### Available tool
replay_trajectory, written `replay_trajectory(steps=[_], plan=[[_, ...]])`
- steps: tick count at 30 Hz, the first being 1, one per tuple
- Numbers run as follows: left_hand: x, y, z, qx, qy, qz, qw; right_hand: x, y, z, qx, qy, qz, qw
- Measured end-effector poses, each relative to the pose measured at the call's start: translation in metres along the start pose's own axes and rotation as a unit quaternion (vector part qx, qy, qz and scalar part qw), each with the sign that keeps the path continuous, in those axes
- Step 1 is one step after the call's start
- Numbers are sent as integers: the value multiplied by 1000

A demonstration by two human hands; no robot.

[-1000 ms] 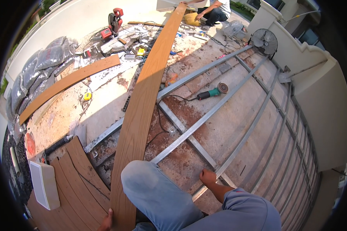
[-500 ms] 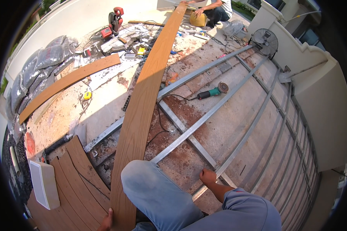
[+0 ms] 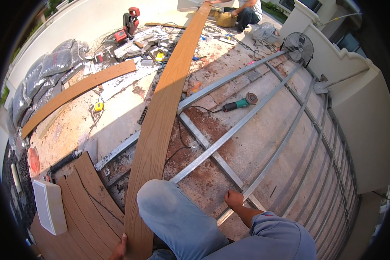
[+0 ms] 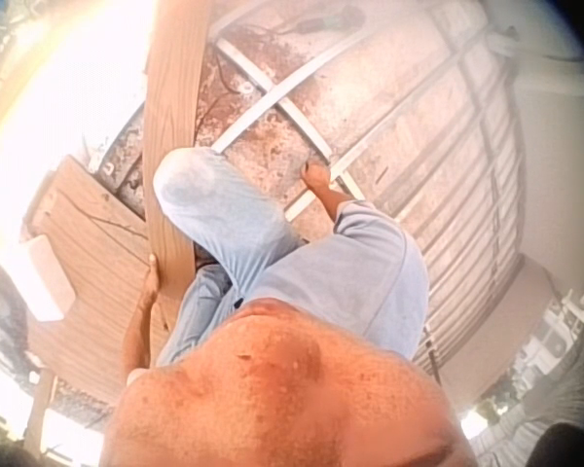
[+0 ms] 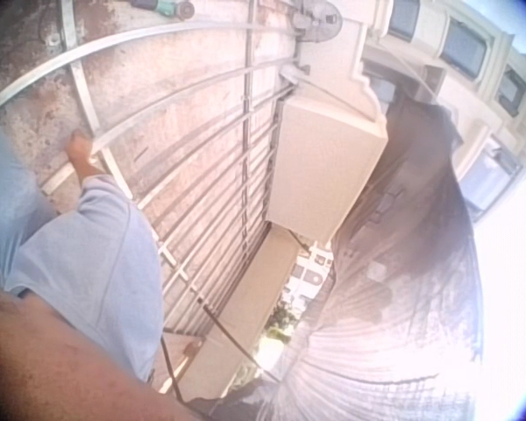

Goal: The person holds a long deck board steady while a second person uses an angle grinder to cut out a section; they then lift and carry the board across the metal framing.

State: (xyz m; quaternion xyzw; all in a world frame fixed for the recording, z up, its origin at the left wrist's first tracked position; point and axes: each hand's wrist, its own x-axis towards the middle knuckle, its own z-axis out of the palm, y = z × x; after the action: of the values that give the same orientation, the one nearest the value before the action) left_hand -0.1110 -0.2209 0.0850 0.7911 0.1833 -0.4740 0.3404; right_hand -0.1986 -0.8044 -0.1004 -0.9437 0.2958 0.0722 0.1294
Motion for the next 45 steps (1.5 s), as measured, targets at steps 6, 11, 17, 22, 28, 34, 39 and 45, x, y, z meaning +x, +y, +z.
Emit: replay_trajectory(steps=[6, 11, 17, 22, 28, 34, 39, 45], plan=[[-7, 10, 0, 5, 0, -11, 1000, 1, -1, -1, -4, -1, -3, 1000], [-7, 12, -1, 11, -3, -10, 1000, 1, 1, 2, -3, 2, -2, 1000], [-1, 5, 0, -4, -5, -15, 1000, 1, -1, 0, -8, -10, 8, 1000], [6, -5, 1, -13, 0, -26, 1000, 0, -3, -2, -2, -15, 12, 1000], [5, 2, -1, -7, -7, -23, 1000, 0, 0, -1, -4, -14, 11, 1000], [10, -12, 1, -60, -19, 17, 998, 1, -2, -2, -4, -13, 7, 1000], [7, -2, 1, -13, -4, -35, 999, 1, 0, -1, -2, -10, 10, 1000], [8, -4, 1, -7, 11, -21, 1000, 1, -1, -3, 4, -8, 4, 1000]])
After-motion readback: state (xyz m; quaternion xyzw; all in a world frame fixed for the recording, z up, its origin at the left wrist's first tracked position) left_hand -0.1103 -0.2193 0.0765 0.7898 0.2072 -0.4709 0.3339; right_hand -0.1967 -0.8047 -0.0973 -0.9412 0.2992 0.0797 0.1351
